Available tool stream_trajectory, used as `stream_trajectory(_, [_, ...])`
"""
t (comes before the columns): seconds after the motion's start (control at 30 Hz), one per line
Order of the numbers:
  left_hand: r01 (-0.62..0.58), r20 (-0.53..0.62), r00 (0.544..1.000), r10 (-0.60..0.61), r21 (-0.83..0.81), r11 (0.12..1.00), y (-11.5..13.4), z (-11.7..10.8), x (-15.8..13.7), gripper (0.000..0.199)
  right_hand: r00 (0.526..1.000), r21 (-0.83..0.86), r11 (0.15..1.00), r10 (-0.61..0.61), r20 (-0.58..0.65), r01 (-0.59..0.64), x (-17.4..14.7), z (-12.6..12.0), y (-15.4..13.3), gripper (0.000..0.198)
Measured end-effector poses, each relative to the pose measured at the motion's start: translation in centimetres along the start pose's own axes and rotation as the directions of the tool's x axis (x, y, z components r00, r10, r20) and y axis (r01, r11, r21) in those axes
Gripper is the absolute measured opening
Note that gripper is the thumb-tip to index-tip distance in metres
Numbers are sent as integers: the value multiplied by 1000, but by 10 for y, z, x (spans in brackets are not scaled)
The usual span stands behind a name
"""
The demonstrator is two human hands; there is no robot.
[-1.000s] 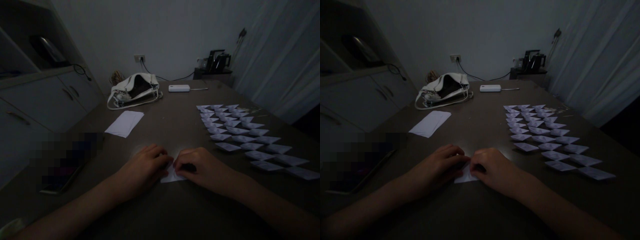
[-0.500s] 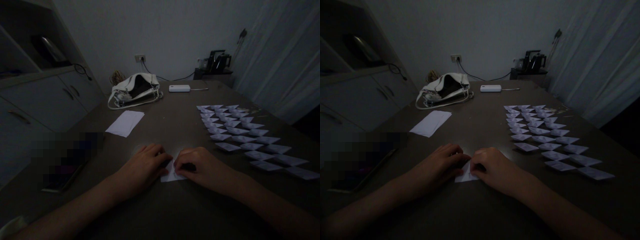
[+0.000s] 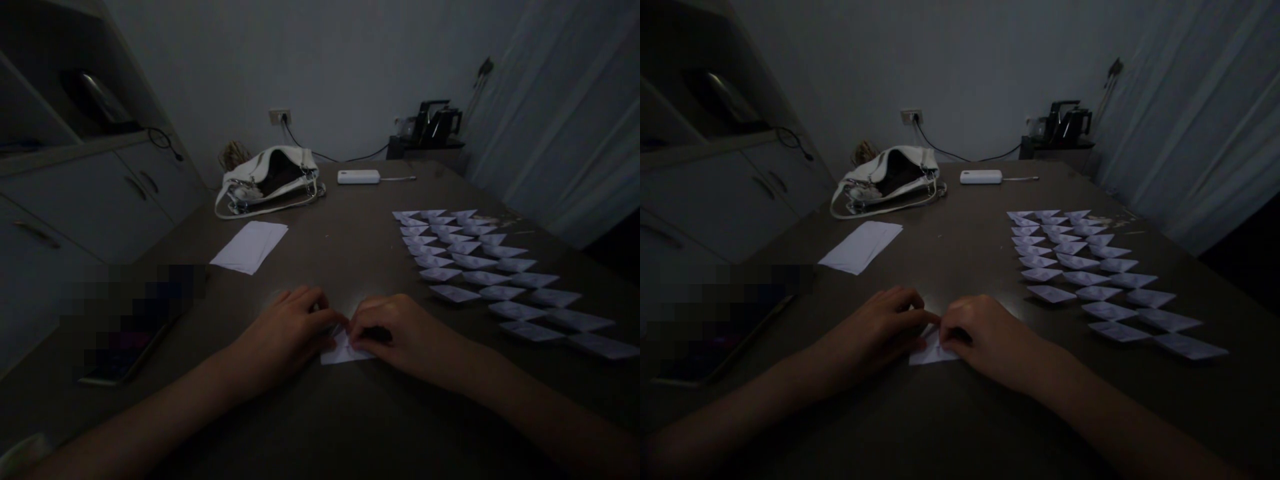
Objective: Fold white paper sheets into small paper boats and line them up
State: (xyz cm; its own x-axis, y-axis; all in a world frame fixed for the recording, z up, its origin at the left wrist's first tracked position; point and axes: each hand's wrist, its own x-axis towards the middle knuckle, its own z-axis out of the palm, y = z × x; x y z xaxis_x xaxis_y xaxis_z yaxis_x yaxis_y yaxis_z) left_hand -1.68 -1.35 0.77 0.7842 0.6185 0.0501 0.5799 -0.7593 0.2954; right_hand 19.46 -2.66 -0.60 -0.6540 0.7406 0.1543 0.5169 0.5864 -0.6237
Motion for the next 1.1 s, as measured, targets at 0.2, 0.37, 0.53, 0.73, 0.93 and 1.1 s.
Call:
stream_trajectory(0.2, [2, -15, 1000, -2, 30, 1000, -1, 3, 0, 27, 1000, -9, 1000, 14, 6, -14, 0, 0, -1, 11])
stream_trajectory(0.37, [-3, -6, 1000, 3, 41, 999, 0, 2, 1, 25, 1000, 4, 1000, 16, 6, -16, 0, -1, -2, 11])
stream_trajectory(0.53, [-25, -15, 1000, 26, 64, 998, 0, 1, 1, 26, 1000, 8, 1000, 13, 10, -13, 0, -2, -4, 13])
stream_trajectory(0.73, [-22, -3, 1000, 22, 67, 998, 0, 2, 1, 27, 1000, 0, 1000, 14, 16, -14, 1, -1, -2, 14])
stream_trajectory(0.93, [-12, 7, 1000, 11, 109, 994, 2, 3, 1, 24, 1000, -24, 1000, 19, 13, -19, -2, -6, -6, 11])
stream_trajectory(1.1, [-19, 30, 999, 15, 167, 986, 4, 0, 1, 20, 996, -37, 997, 60, -64, -63, 1, -7, -2, 14])
